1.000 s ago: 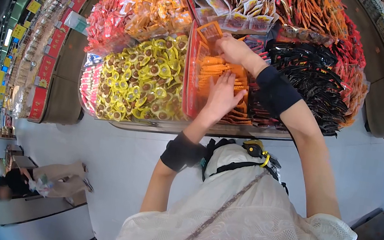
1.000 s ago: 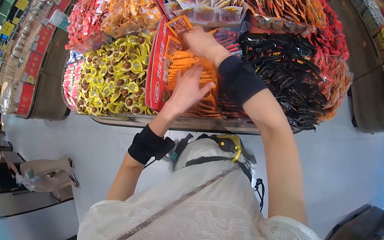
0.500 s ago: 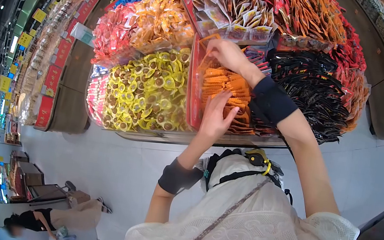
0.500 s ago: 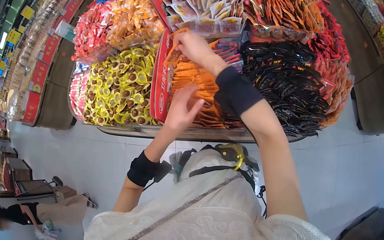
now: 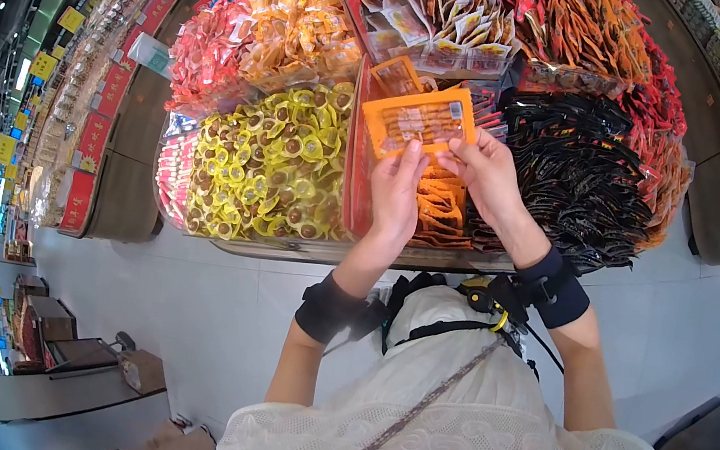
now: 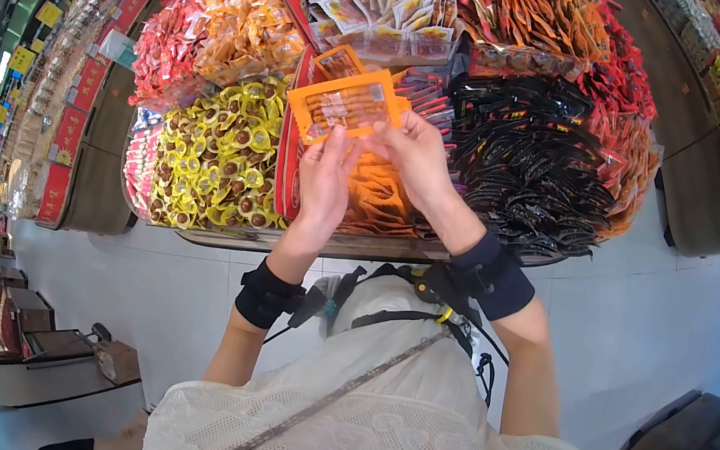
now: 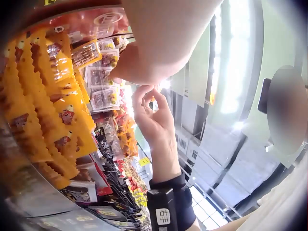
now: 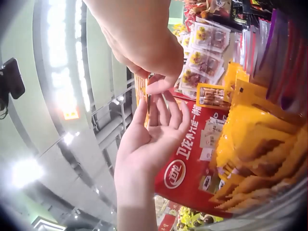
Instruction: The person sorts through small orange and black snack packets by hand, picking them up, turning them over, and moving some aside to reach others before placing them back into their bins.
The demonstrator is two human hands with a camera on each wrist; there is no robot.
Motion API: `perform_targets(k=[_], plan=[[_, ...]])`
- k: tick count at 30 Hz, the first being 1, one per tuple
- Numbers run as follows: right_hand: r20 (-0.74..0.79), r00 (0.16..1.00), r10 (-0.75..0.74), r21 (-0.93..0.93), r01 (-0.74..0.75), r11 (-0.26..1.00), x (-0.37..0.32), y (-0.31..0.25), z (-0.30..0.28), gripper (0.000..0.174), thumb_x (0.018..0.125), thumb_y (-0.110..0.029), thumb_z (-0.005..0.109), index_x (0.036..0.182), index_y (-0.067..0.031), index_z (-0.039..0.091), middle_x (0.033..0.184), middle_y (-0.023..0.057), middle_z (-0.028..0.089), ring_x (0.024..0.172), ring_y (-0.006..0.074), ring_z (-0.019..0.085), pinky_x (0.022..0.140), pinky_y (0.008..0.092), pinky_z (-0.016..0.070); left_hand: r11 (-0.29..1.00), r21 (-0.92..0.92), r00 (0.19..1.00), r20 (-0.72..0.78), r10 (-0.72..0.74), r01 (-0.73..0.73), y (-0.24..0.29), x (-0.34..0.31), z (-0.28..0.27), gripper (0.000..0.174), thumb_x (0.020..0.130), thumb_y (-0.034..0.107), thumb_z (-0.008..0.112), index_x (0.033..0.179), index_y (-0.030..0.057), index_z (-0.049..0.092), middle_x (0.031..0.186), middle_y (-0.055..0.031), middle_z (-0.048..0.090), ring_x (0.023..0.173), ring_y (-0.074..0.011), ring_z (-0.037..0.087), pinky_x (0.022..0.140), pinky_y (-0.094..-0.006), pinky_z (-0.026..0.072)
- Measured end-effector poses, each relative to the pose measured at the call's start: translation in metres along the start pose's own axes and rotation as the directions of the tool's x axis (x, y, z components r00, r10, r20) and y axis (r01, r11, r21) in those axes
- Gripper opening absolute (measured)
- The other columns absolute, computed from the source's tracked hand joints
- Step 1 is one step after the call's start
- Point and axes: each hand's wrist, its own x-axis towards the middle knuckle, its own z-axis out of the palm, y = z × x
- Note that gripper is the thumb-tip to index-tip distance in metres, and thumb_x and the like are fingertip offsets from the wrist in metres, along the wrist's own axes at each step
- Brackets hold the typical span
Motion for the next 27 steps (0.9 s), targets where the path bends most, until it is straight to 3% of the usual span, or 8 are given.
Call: perform_targets(k=[3,6,8,12,15,20,23,27], plan=[[0.049,0.998,0.031,-0.075,-0.027,0.997,-0.014,0.003,-0.003,0.012,0.086,-0.008,0.056,0.097,-0.001,0.054,0.099,0.0083,0.061,0.085,0.0138,0.06,0.079,0.0269,0.0501,0.997,-0.001,0.997,-0.037,0.075,-0.075,0.003,-0.003,0.003,0.025,0.091,0.02,0.053,0.108,0.0023,0.054,0.108,-0.0056,0.058,0.098,-0.0115,0.054,0.09,-0.0299,0.0412],[0.072,0.997,-0.004,-0.196,0.018,0.98,-0.016,-0.004,-0.018,0.018,0.088,-0.01,0.055,0.104,-0.002,0.053,0.102,0.0069,0.06,0.091,0.0121,0.058,0.081,0.0266,0.0481,0.98,0.178,0.989,-0.097,0.108,-0.089,0.009,-0.006,-0.004,0.023,0.091,0.019,0.052,0.107,0.0023,0.054,0.107,-0.0046,0.058,0.096,-0.0102,0.054,0.087,-0.0276,0.0411],[0.078,0.996,-0.04,-0.292,0.061,0.955,-0.014,-0.013,-0.026,0.023,0.089,-0.012,0.053,0.11,-0.0026,0.052,0.104,0.006,0.059,0.097,0.0109,0.055,0.084,0.0266,0.046,0.963,0.225,0.987,-0.03,0.159,-0.148,0.013,-0.007,-0.01,0.024,0.091,0.015,0.052,0.11,0.0005,0.055,0.105,-0.0043,0.059,0.094,-0.0081,0.054,0.084,-0.0244,0.0407],[0.138,0.99,-0.04,-0.449,0.098,0.888,-0.012,-0.026,-0.02,0.022,0.089,-0.012,0.054,0.108,-0.0009,0.054,0.097,0.0036,0.06,0.089,0.0094,0.056,0.08,0.0239,0.0456,0.927,0.346,0.989,0.061,0.132,-0.145,0.019,-0.012,-0.012,0.022,0.089,0.009,0.053,0.107,-0.0023,0.058,0.098,-0.0046,0.062,0.086,-0.0068,0.056,0.078,-0.0217,0.0432],[0.154,0.988,-0.007,-0.458,0.077,0.886,-0.012,-0.021,-0.017,0.021,0.088,-0.013,0.056,0.106,-0.0022,0.056,0.093,0.0002,0.06,0.082,0.0052,0.055,0.074,0.0212,0.0442,0.896,0.443,0.997,0.078,0.005,-0.039,0.027,-0.021,-0.007,0.019,0.086,0.004,0.056,0.103,-0.0046,0.058,0.095,-0.0047,0.061,0.085,-0.0077,0.055,0.075,-0.0218,0.0443],[0.132,0.989,0.062,-0.401,-0.004,0.916,-0.009,-0.013,-0.021,0.015,0.085,-0.015,0.061,0.096,-0.0039,0.061,0.083,-0.0044,0.06,0.07,0.0014,0.051,0.062,0.0169,0.0396,0.917,0.396,0.985,0.168,-0.036,-0.034,0.022,-0.023,-0.012,0.017,0.087,0.007,0.056,0.099,-0.0043,0.059,0.09,-0.0029,0.061,0.081,-0.0058,0.054,0.072,-0.0205,0.0435],[0.141,0.987,0.076,-0.436,-0.007,0.9,-0.01,-0.015,-0.02,0.016,0.086,-0.015,0.06,0.097,-0.0034,0.061,0.084,-0.0036,0.061,0.071,0.0013,0.053,0.063,0.0163,0.0407,0.898,0.438,0.989,0.147,-0.025,-0.042,0.02,-0.022,-0.014,0.017,0.088,0.011,0.056,0.096,-0.0037,0.059,0.085,-0.0013,0.06,0.076,-0.0045,0.052,0.067,-0.0198,0.0422],[0.095,0.989,0.117,-0.309,-0.082,0.948,-0.013,-0.009,-0.016,0.02,0.086,-0.015,0.059,0.101,-0.0016,0.061,0.09,-0.0007,0.063,0.077,0.0031,0.056,0.066,0.0179,0.0444,0.901,0.433,0.992,0.12,-0.026,-0.028,0.021,-0.023,-0.013,0.02,0.089,0.017,0.055,0.092,-0.0021,0.06,0.078,0.0001,0.059,0.072,-0.0033,0.05,0.063,-0.0193,0.0404]])
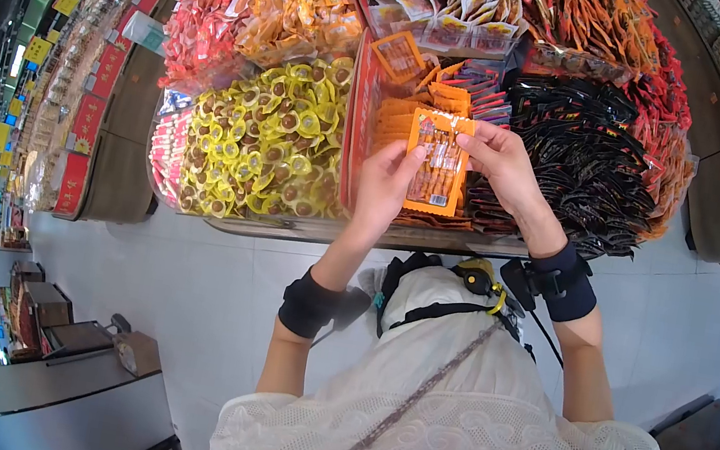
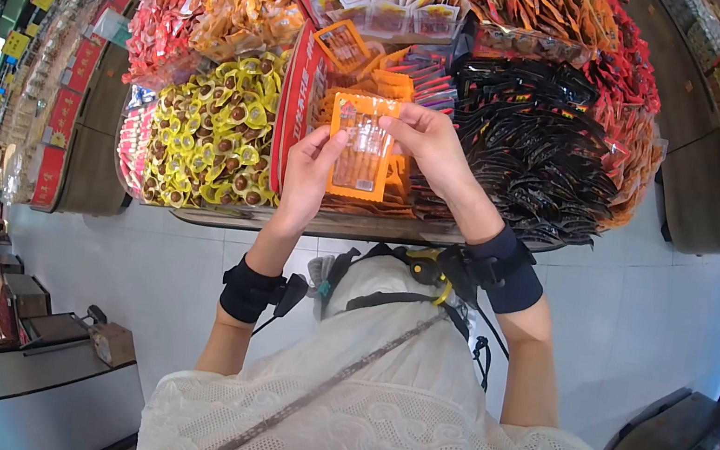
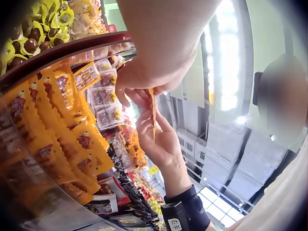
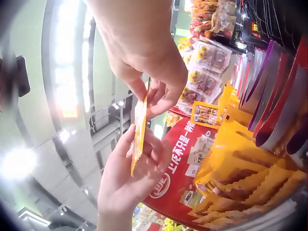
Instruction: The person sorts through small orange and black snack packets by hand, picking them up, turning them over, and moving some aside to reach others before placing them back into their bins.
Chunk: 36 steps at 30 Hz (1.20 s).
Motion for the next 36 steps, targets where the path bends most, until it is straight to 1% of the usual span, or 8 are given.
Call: perform_targets(k=[9,18,24,26,29,30,33,36], plan=[[-0.008,0.999,0.037,0.104,-0.036,0.994,-0.004,0.005,0.001,0.025,0.088,-0.011,0.055,0.108,0.0031,0.058,0.098,0.0044,0.063,0.082,0.0074,0.059,0.072,0.0219,0.0488,0.952,-0.267,0.986,0.102,-0.129,0.152,-0.005,-0.001,0.001,0.027,0.09,0.023,0.054,0.099,-0.0031,0.058,0.089,-0.0031,0.06,0.08,-0.0056,0.053,0.071,-0.0207,0.0425],[-0.014,0.999,0.042,0.094,-0.04,0.995,-0.007,0.007,-0.001,0.025,0.088,-0.01,0.054,0.109,0.0037,0.057,0.098,0.0047,0.062,0.082,0.0081,0.06,0.072,0.0218,0.0488,0.941,-0.292,0.982,0.13,-0.137,0.17,-0.006,-0.004,0.003,0.026,0.091,0.021,0.052,0.099,-0.0033,0.057,0.093,-0.0037,0.059,0.083,-0.0062,0.053,0.075,-0.0223,0.043],[-0.037,0.998,0.045,0.079,-0.042,0.996,-0.008,0.007,0.0,0.024,0.087,-0.01,0.055,0.107,0.0025,0.058,0.097,0.0041,0.063,0.081,0.0073,0.059,0.07,0.021,0.0482,0.947,-0.279,0.985,0.114,-0.132,0.159,-0.006,-0.005,0.003,0.024,0.091,0.021,0.052,0.096,-0.0024,0.058,0.088,-0.0022,0.059,0.078,-0.0046,0.053,0.07,-0.0204,0.0433],[-0.066,0.997,0.051,0.057,-0.048,0.997,-0.009,0.008,-0.002,0.024,0.086,-0.01,0.057,0.107,0.0019,0.059,0.096,0.0037,0.063,0.08,0.0067,0.059,0.07,0.0207,0.0481,0.964,-0.22,0.987,0.091,-0.129,0.146,-0.008,-0.005,0.004,0.023,0.091,0.02,0.052,0.095,-0.0021,0.058,0.084,-0.0011,0.059,0.073,-0.004,0.052,0.066,-0.0198,0.0431],[-0.046,0.999,0.017,-0.13,-0.023,0.991,-0.013,0.006,-0.012,0.022,0.085,-0.009,0.058,0.105,0.0009,0.06,0.095,0.0035,0.063,0.077,0.0058,0.058,0.07,0.0207,0.0481,0.993,-0.097,0.995,0.071,-0.063,0.07,-0.016,-0.005,0.007,0.022,0.091,0.019,0.052,0.094,-0.0015,0.059,0.079,0.0003,0.058,0.068,-0.0032,0.051,0.062,-0.0192,0.0424],[-0.025,1.0,0.003,-0.205,-0.008,0.979,-0.013,0.003,-0.014,0.019,0.084,-0.006,0.058,0.102,0.0008,0.06,0.091,0.0026,0.063,0.075,0.0055,0.058,0.067,0.0204,0.0481,0.998,-0.05,0.997,0.07,-0.033,0.036,-0.019,-0.006,0.008,0.022,0.091,0.019,0.052,0.094,-0.0013,0.059,0.077,0.0007,0.057,0.067,-0.0029,0.051,0.06,-0.0192,0.0422],[0.015,1.0,0.003,-0.269,0.001,0.963,-0.017,0.002,-0.025,0.015,0.083,-0.004,0.059,0.098,0.0006,0.059,0.085,0.0012,0.061,0.074,0.0059,0.058,0.063,0.0195,0.0477,0.993,0.114,0.994,0.09,-0.054,0.043,-0.021,-0.007,0.008,0.021,0.091,0.018,0.053,0.093,-0.0021,0.058,0.073,0.0014,0.056,0.066,-0.0024,0.049,0.059,-0.0187,0.0409],[0.004,0.999,-0.047,-0.26,0.047,0.965,-0.017,-0.003,-0.032,0.009,0.083,-0.001,0.058,0.092,0.0002,0.057,0.081,0.0009,0.06,0.071,0.0061,0.057,0.06,0.0194,0.0483,0.944,0.302,0.987,0.12,0.105,-0.137,-0.03,-0.002,0.007,0.024,0.09,0.021,0.053,0.097,-0.0016,0.057,0.079,-0.0045,0.059,0.07,-0.0101,0.054,0.064,-0.0255,0.0437]])
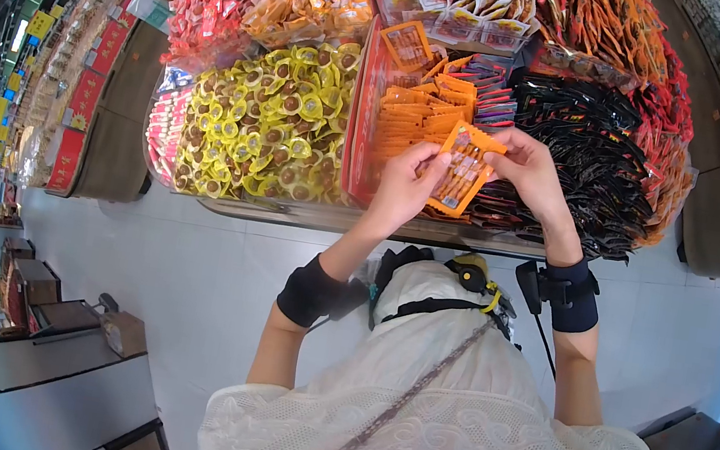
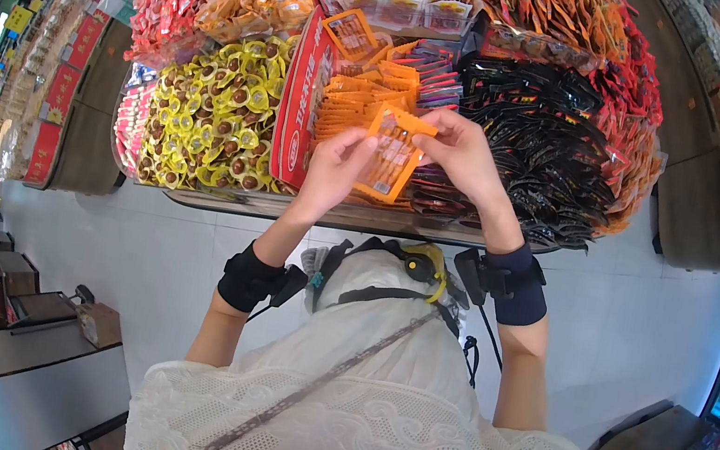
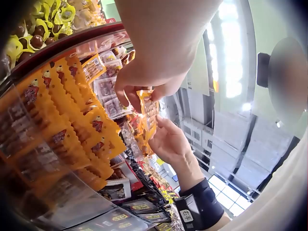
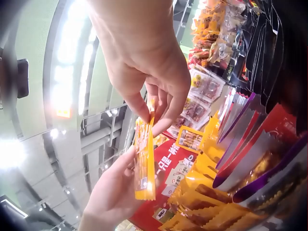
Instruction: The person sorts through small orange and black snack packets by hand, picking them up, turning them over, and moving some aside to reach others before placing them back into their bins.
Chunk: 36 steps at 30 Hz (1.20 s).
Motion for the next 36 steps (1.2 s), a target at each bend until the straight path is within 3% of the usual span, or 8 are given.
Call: perform_targets(k=[3,4,7,13,16,22,28,36], plan=[[-0.133,0.986,-0.1,-0.029,0.097,0.995,0.011,-0.007,-0.013,0.002,0.084,-0.001,0.057,0.085,-0.0001,0.055,0.08,0.0025,0.061,0.071,0.0069,0.058,0.061,0.0208,0.0497,0.795,0.553,0.932,-0.088,0.352,-0.248,0.001,0.013,-0.002,0.03,0.088,0.024,0.054,0.103,-0.0016,0.054,0.093,-0.0116,0.06,0.086,-0.022,0.057,0.074,-0.0341,0.0434],[-0.182,0.973,-0.145,-0.05,0.138,0.989,0.016,-0.011,-0.015,0.002,0.084,-0.001,0.056,0.085,0.0002,0.054,0.08,0.0028,0.061,0.072,0.0072,0.058,0.062,0.0216,0.0504,0.773,0.611,0.965,-0.058,0.255,-0.167,0.008,0.017,-0.004,0.037,0.086,0.026,0.055,0.11,-0.003,0.051,0.109,-0.0218,0.054,0.107,-0.034,0.049,0.089,-0.0411,0.039],[-0.272,0.931,-0.242,-0.076,0.229,0.97,0.033,-0.022,-0.021,0.003,0.085,-0.002,0.056,0.084,0.0009,0.055,0.082,0.004,0.06,0.072,0.0095,0.059,0.067,0.0248,0.0527,0.481,0.868,0.923,-0.08,0.378,-0.121,-0.014,0.036,0.005,0.055,0.088,0.038,0.048,0.116,-0.0087,0.044,0.118,-0.022,0.049,0.116,-0.0334,0.041,0.098,-0.0489,0.0296],[-0.317,0.906,-0.279,-0.155,0.241,0.958,0.049,-0.029,-0.017,0.005,0.084,-0.003,0.058,0.083,0.0016,0.056,0.081,0.0043,0.061,0.071,0.009,0.059,0.065,0.0237,0.0515,0.55,0.831,0.986,-0.15,0.073,0.085,-0.04,0.062,0.014,0.069,0.09,0.047,0.039,0.127,-0.011,0.033,0.135,-0.026,0.034,0.13,-0.0356,0.025,0.105,-0.053,0.0144],[-0.307,0.911,-0.277,-0.142,0.244,0.959,0.048,-0.028,-0.013,0.004,0.084,-0.002,0.058,0.084,0.0017,0.056,0.081,0.0045,0.061,0.072,0.0088,0.059,0.065,0.0237,0.0514,0.549,0.832,0.978,-0.172,0.115,0.082,-0.053,0.067,0.015,0.069,0.091,0.048,0.035,0.125,-0.012,0.037,0.129,-0.0257,0.041,0.128,-0.0366,0.028,0.102,-0.0584,0.0154],[-0.296,0.92,-0.256,-0.108,0.234,0.966,0.046,-0.027,-0.013,0.005,0.084,-0.002,0.057,0.085,0.0027,0.056,0.082,0.0056,0.061,0.072,0.0092,0.059,0.065,0.0252,0.0526,0.393,0.918,0.96,-0.147,0.237,0.044,-0.053,0.062,0.013,0.063,0.089,0.048,0.037,0.113,-0.009,0.05,0.117,-0.0211,0.051,0.117,-0.0336,0.04,0.1,-0.0567,0.0201],[-0.282,0.933,-0.223,-0.098,0.203,0.974,0.057,-0.016,-0.011,0.004,0.083,-0.001,0.058,0.085,0.0027,0.056,0.08,0.0051,0.061,0.071,0.0083,0.058,0.064,0.0239,0.0519,0.294,0.956,0.977,-0.053,0.206,-0.01,-0.029,0.036,0.009,0.056,0.087,0.047,0.042,0.104,-0.005,0.054,0.1,-0.0164,0.054,0.104,-0.0299,0.046,0.1,-0.054,0.0224],[-0.091,0.96,-0.263,-0.242,0.235,0.941,0.12,0.001,0.01,0.006,0.078,-0.001,0.061,0.082,0.002,0.057,0.073,0.0036,0.06,0.067,0.0074,0.056,0.061,0.0219,0.0453,0.283,0.959,0.971,-0.055,0.233,-0.014,-0.028,0.023,0.012,0.056,0.083,0.044,0.051,0.111,-0.0046,0.05,0.108,-0.0165,0.053,0.11,-0.0299,0.045,0.102,-0.0531,0.0212]])
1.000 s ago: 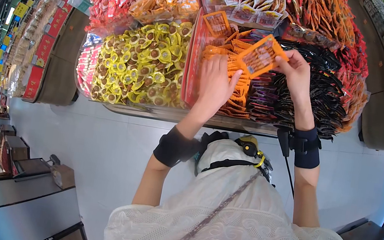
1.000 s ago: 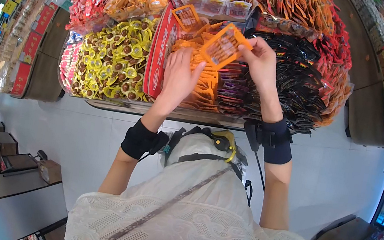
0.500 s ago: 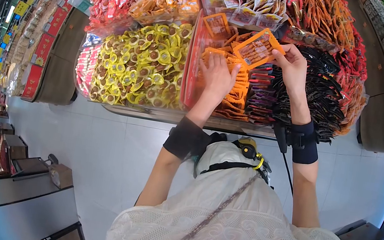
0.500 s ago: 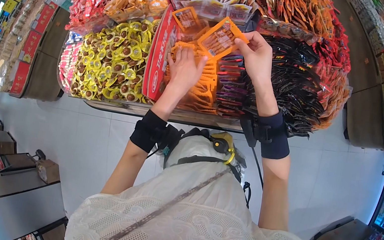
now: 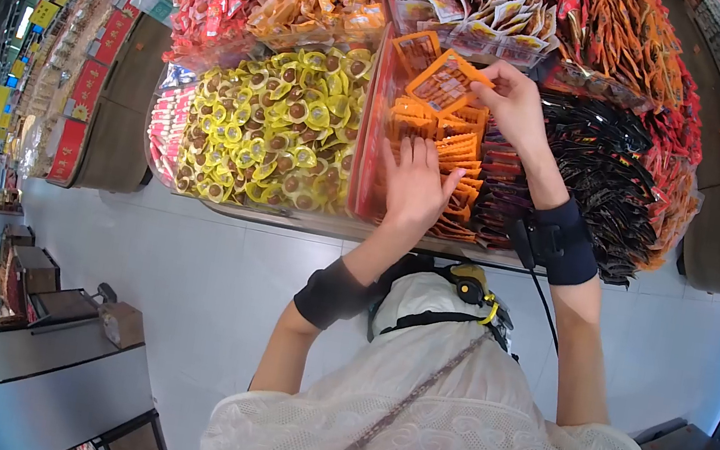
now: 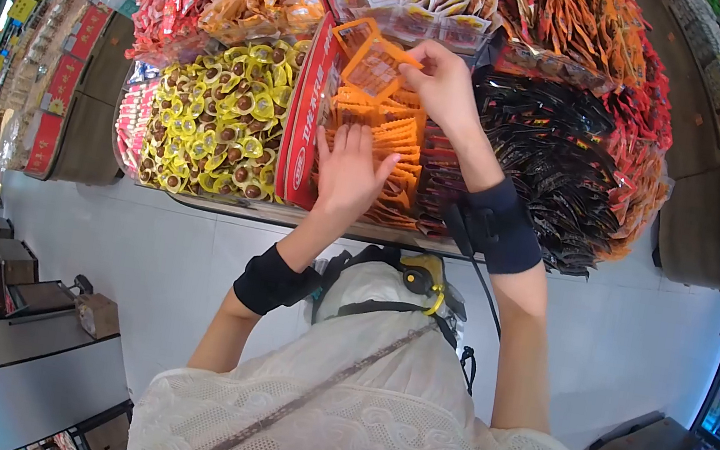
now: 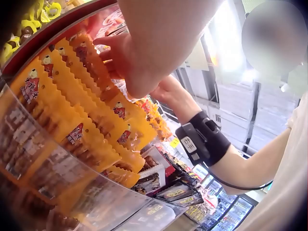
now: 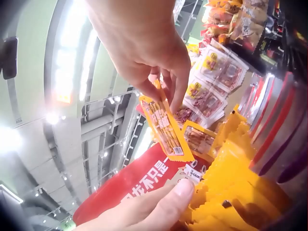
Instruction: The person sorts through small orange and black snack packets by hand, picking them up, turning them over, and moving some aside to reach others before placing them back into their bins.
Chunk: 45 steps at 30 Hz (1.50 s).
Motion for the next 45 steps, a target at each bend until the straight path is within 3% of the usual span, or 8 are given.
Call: perform_targets(k=[5,8,11,16,34,37,40,45], plan=[[0.236,0.971,0.04,-0.358,0.048,0.932,0.019,0.004,0.017,0.008,0.073,0.001,0.061,0.077,0.0031,0.054,0.07,0.0058,0.058,0.07,0.0109,0.057,0.063,0.0265,0.0451,1.0,-0.026,1.0,-0.025,0.007,-0.008,0.0,-0.001,0.0,0.056,0.081,0.043,0.055,0.11,-0.0048,0.05,0.107,-0.0161,0.053,0.109,-0.0301,0.045,0.101,-0.0528,0.0229],[0.263,0.964,0.038,-0.437,0.084,0.896,0.023,0.021,0.028,0.011,0.07,-0.002,0.059,0.08,0.0012,0.057,0.075,0.0169,0.061,0.075,0.03,0.062,0.068,0.0348,0.047,0.999,-0.042,1.0,-0.03,0.009,-0.01,0.0,0.0,-0.002,0.056,0.08,0.042,0.056,0.109,-0.0052,0.05,0.106,-0.0161,0.053,0.108,-0.0303,0.045,0.1,-0.0525,0.0242],[0.302,0.951,0.062,-0.46,0.089,0.883,0.02,0.03,0.041,0.01,0.07,-0.001,0.06,0.077,0.0036,0.055,0.07,0.0137,0.059,0.068,0.0229,0.059,0.063,0.0323,0.0453,0.998,-0.058,0.999,-0.052,0.017,-0.02,0.0,0.0,-0.002,0.055,0.08,0.041,0.057,0.109,-0.0056,0.05,0.106,-0.0165,0.053,0.107,-0.0308,0.045,0.1,-0.0527,0.0248],[0.376,0.922,0.096,-0.566,0.146,0.811,0.015,0.043,0.05,0.009,0.067,0.001,0.059,0.074,0.0028,0.054,0.07,0.016,0.058,0.069,0.0312,0.058,0.061,0.036,0.0451,0.996,-0.087,0.996,-0.088,0.025,-0.032,-0.001,0.0,-0.004,0.055,0.08,0.04,0.058,0.108,-0.0065,0.051,0.105,-0.0173,0.053,0.106,-0.0315,0.046,0.1,-0.0529,0.0246],[0.522,0.832,0.188,-0.79,0.39,0.473,0.02,0.039,0.061,0.011,0.068,-0.009,0.06,0.074,0.0001,0.065,0.078,0.021,0.062,0.079,0.0358,0.061,0.067,0.0426,0.0496,0.991,-0.128,0.994,-0.112,0.012,-0.026,-0.003,0.0,-0.002,0.054,0.078,0.037,0.061,0.108,-0.0069,0.051,0.105,-0.0171,0.053,0.105,-0.0317,0.048,0.1,-0.0523,0.0254],[0.606,0.726,0.325,-0.71,0.31,0.632,0.033,0.028,0.055,0.011,0.07,-0.01,0.06,0.075,-0.0017,0.065,0.08,0.0209,0.063,0.08,0.036,0.061,0.069,0.0428,0.0493,0.991,-0.129,0.992,-0.121,0.017,-0.033,-0.003,0.001,-0.002,0.054,0.078,0.036,0.062,0.108,-0.0069,0.051,0.105,-0.0172,0.054,0.105,-0.0317,0.047,0.099,-0.0524,0.0259],[0.521,0.833,0.184,-0.722,0.316,0.616,0.047,0.034,0.056,0.012,0.071,-0.011,0.059,0.077,-0.0032,0.065,0.081,0.0203,0.063,0.081,0.036,0.061,0.071,0.0427,0.0489,0.991,-0.133,0.993,-0.116,0.019,-0.035,-0.004,0.001,-0.003,0.053,0.078,0.036,0.061,0.107,-0.0069,0.051,0.105,-0.0173,0.054,0.105,-0.0317,0.047,0.099,-0.0524,0.026],[0.568,0.804,0.175,-0.767,0.439,0.469,0.05,0.041,0.073,0.014,0.073,-0.011,0.058,0.082,-0.0027,0.065,0.083,0.0195,0.064,0.082,0.0355,0.061,0.071,0.0421,0.049,0.989,-0.144,0.995,-0.1,0.017,-0.031,-0.005,0.0,-0.001,0.053,0.078,0.036,0.061,0.108,-0.0069,0.051,0.106,-0.0176,0.053,0.106,-0.0318,0.047,0.1,-0.0522,0.0245]])
